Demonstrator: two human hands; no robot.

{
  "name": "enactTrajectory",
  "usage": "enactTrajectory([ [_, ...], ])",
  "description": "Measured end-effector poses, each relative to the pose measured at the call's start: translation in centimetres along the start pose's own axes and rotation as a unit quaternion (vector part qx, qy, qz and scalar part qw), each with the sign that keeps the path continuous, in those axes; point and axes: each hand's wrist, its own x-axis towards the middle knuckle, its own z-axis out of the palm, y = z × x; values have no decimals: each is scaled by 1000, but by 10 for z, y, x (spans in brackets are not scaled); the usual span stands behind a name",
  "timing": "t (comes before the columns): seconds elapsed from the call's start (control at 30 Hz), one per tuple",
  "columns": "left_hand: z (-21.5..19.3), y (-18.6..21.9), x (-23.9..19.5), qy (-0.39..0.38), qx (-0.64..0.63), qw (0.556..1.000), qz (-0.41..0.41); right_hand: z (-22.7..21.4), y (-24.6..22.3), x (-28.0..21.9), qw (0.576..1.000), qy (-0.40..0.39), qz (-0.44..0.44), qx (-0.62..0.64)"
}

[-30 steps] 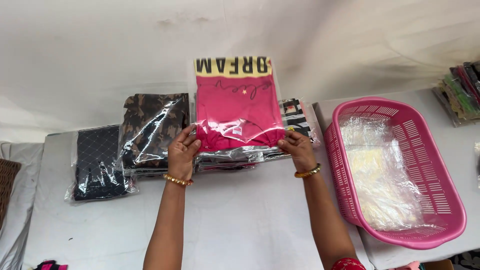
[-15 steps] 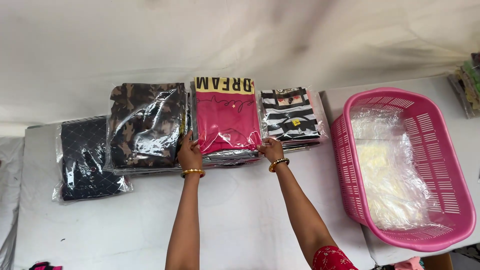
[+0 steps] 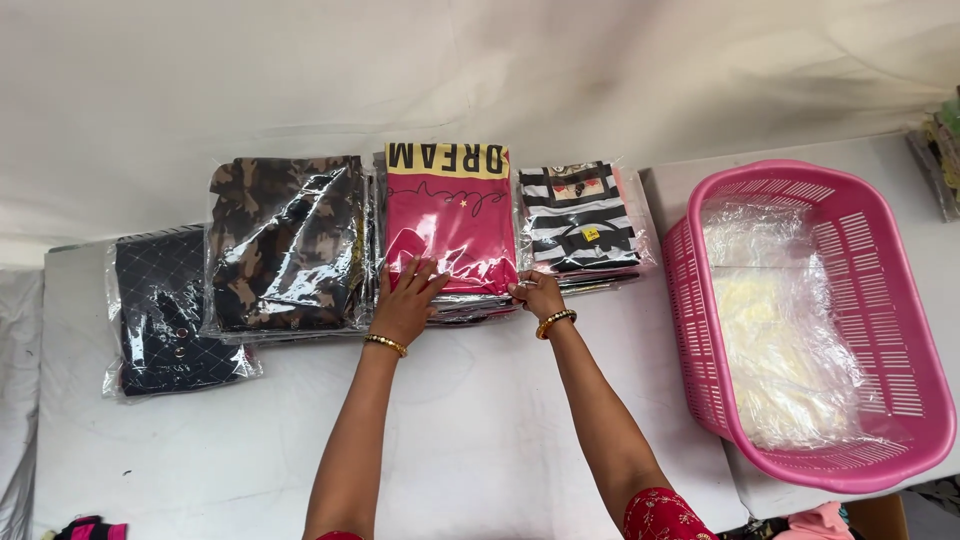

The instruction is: The person folds a striped t-shirt and places it into a clear plastic bag, then stacks it on a pile of packaged clothes. They then fold a pink t-shirt with a graphic print, place it in a plastic bag, and add it to the stack. Finally, they fold a pink and black striped t-shirt and place it in a plastic bag.

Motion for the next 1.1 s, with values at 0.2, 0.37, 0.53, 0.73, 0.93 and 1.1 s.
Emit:
enactTrajectory([
  [0.2, 52, -12, -15, 28, 186, 979, 82, 4, 9, 2, 1000, -5, 5, -15],
  [0.37, 11, 11, -30, 7, -17, 998, 53, 3, 17, 4, 998, 17, -52, -4],
  [0.53, 28, -9, -27, 95, 28, 992, 75, 0, -8, -14, 998, -2, -18, 57],
  [0.73, 16, -17, -20, 228, 57, 964, 124, -4, -37, -24, 994, -36, 5, 98],
  [0.93, 16, -24, -14, 261, 79, 946, 178, 0, -26, -14, 997, -25, 2, 76],
  [1.1, 20, -17, -29, 201, 86, 962, 164, 0, 17, 4, 999, 5, -13, 35],
])
